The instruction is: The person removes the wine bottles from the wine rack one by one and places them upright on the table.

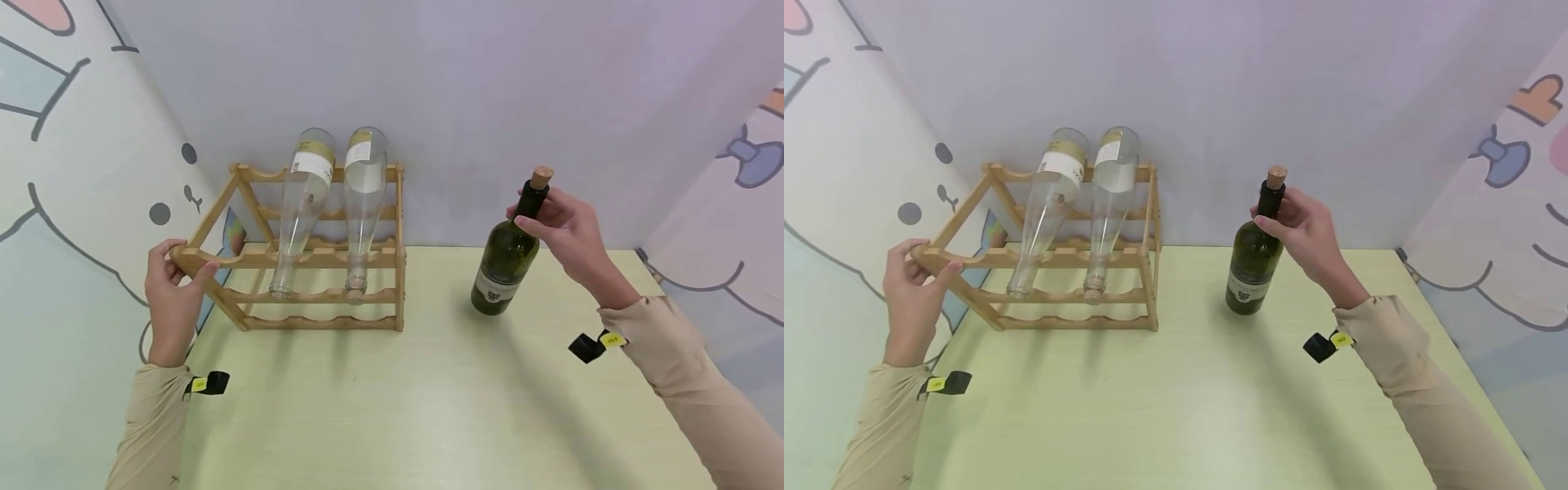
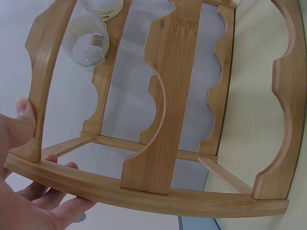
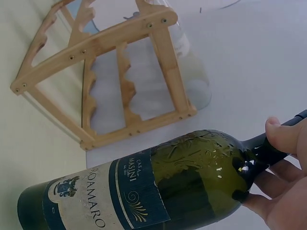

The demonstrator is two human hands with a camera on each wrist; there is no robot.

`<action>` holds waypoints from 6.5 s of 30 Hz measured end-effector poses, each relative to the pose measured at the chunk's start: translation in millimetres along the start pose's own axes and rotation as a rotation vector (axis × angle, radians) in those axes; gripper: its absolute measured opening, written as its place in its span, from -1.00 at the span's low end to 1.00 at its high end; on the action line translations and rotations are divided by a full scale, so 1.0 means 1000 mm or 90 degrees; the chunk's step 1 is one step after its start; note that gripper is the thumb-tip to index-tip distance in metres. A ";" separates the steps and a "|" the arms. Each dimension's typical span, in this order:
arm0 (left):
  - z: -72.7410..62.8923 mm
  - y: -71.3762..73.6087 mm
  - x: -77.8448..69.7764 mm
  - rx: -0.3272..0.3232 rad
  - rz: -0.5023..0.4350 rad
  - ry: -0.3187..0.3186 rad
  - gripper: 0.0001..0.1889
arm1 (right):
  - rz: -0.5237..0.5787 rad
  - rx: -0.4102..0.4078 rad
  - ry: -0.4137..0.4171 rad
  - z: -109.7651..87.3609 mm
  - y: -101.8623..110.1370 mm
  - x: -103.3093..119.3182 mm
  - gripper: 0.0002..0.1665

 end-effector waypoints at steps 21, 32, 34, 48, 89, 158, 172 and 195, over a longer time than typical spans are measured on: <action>-0.002 0.000 0.001 0.005 0.002 -0.005 -0.43 | -0.007 -0.038 0.014 0.029 0.012 -0.027 -0.67; 0.000 -0.001 0.003 0.000 0.011 -0.004 -0.42 | 0.022 -0.031 0.011 0.034 0.014 -0.040 -0.66; 0.000 0.000 0.003 -0.001 0.014 -0.003 -0.42 | 0.033 -0.029 0.009 0.035 0.014 -0.043 -0.66; -0.002 0.000 0.002 0.002 0.016 -0.015 -0.41 | -0.053 -0.025 -0.034 0.033 0.015 -0.049 -0.61; -0.001 0.027 -0.015 -0.075 -0.002 -0.041 -0.42 | -0.057 -0.128 -0.122 -0.008 0.024 -0.030 -0.73; -0.019 -0.077 -0.111 0.290 0.010 -0.539 -0.20 | -0.017 0.211 -0.036 -0.010 -0.173 -0.044 -0.46; -0.039 -0.098 -0.125 0.290 0.049 -0.715 -0.23 | -0.023 0.222 -0.041 -0.016 -0.189 -0.044 -0.70; -0.043 -0.098 -0.126 0.239 -0.003 -0.757 -0.35 | -0.012 0.231 -0.023 -0.021 -0.194 -0.034 -0.71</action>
Point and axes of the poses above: each hand's wrist, its own z-axis towards the middle knuckle, its own y-axis out of the back of the hand, x = y × z, the point moved 9 cm from there along z, towards the middle knuckle, and after that the axes turned 11 degrees about -y, right-handed, at the moved point
